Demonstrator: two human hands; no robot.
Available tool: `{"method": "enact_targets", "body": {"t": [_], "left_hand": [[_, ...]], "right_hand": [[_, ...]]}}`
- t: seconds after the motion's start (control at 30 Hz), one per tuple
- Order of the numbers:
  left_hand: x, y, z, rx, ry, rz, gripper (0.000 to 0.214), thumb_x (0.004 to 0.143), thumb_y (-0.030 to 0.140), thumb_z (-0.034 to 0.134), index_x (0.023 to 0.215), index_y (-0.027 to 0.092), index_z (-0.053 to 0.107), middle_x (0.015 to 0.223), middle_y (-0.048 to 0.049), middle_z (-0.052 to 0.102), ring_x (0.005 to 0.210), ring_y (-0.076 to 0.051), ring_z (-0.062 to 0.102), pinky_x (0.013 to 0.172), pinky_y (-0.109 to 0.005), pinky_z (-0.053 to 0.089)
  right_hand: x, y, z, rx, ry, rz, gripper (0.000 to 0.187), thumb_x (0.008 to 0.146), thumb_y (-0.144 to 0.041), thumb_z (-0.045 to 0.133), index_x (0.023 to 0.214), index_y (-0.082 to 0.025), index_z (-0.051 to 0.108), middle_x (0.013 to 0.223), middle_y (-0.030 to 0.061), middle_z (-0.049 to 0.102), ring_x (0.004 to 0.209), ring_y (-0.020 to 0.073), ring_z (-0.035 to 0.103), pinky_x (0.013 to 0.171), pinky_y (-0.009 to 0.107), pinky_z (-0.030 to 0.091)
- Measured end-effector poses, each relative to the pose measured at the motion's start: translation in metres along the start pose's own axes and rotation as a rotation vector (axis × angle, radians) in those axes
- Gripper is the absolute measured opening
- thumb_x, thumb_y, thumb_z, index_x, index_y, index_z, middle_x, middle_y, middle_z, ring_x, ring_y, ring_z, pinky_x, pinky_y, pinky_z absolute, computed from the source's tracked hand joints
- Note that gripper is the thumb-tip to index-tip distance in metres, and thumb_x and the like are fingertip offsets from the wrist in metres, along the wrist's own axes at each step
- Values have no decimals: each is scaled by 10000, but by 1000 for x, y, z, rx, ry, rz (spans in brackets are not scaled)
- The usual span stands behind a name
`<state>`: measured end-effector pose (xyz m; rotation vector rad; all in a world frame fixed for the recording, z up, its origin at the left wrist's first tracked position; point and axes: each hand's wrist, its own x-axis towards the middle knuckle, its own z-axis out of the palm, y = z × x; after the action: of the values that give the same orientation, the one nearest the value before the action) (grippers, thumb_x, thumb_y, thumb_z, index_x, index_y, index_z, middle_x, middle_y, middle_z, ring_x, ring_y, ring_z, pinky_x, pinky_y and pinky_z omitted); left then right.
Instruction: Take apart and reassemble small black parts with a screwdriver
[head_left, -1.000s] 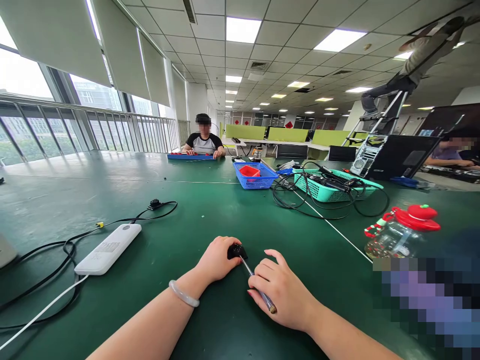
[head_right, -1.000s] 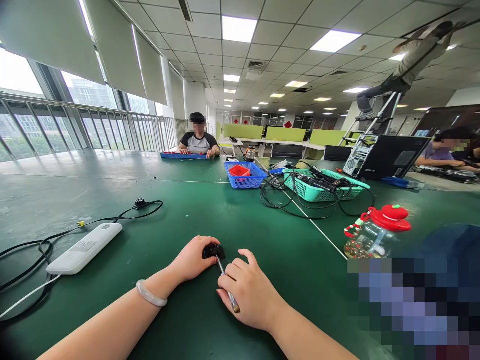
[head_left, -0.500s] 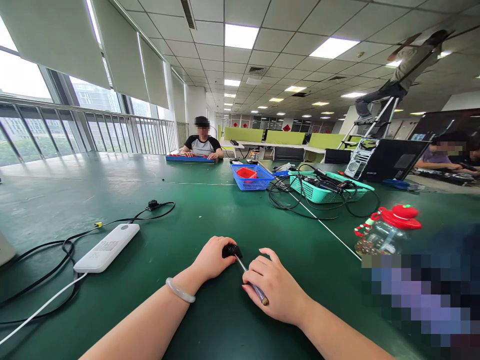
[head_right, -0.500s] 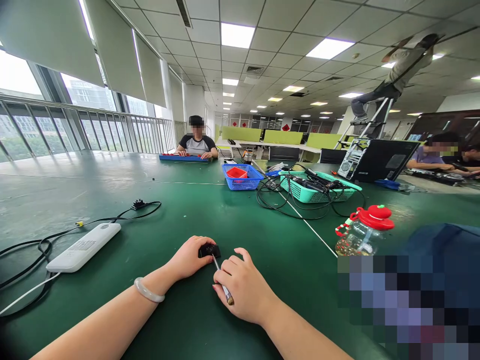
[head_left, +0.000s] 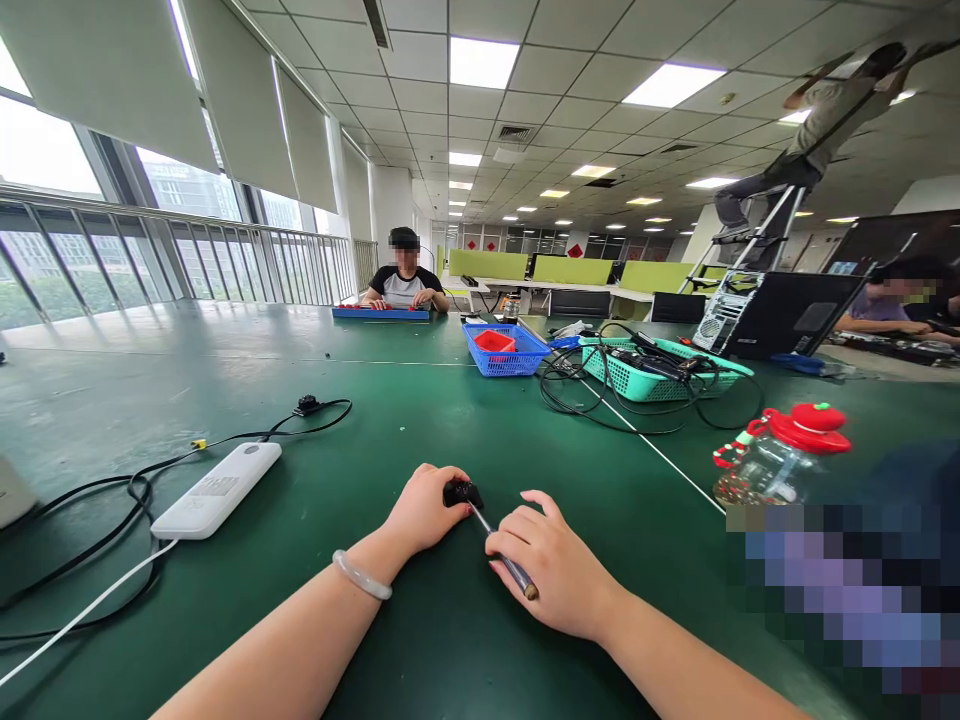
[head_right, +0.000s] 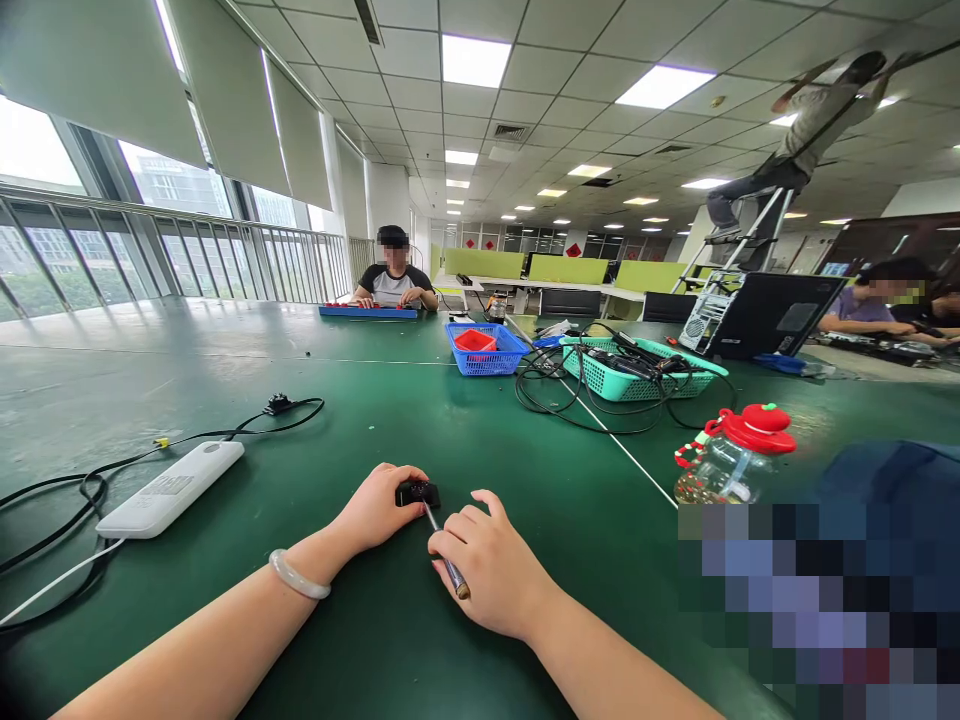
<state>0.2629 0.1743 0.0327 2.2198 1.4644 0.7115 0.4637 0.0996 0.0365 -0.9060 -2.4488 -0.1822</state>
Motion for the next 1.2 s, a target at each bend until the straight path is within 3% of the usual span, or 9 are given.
{"method": "enact_targets", "body": {"t": [0.6,0.8,1.2], "left_hand": [[-1,-3,1,14,7,-17,315,718,255,666,1033,262,673,1005,-27,709,1064,-257,559,956,-397,463],[0,-6,2,2,25,-60,454,686,257,698,1134,266,625,998,-36,699,1085,-259,564,959,-399,469],[1,-7,-4,1,-17,-16,346,674,293,707,1018,262,683,973,-30,708,1057,-243,576,960,-374,469]], "right_hand": [[-1,-1,0,49,5,7,130,874,-183,548,987,-225,598,887,14,657,808,159,602,1033,454,328],[-1,-1,-1,33,25,3,148,886,-177,532,1010,-224,598,890,17,662,805,158,601,1036,460,323],[-1,-1,-1,49,53,17,156,886,-181,535,1015,-229,608,880,14,661,810,164,587,1027,471,305]]}}
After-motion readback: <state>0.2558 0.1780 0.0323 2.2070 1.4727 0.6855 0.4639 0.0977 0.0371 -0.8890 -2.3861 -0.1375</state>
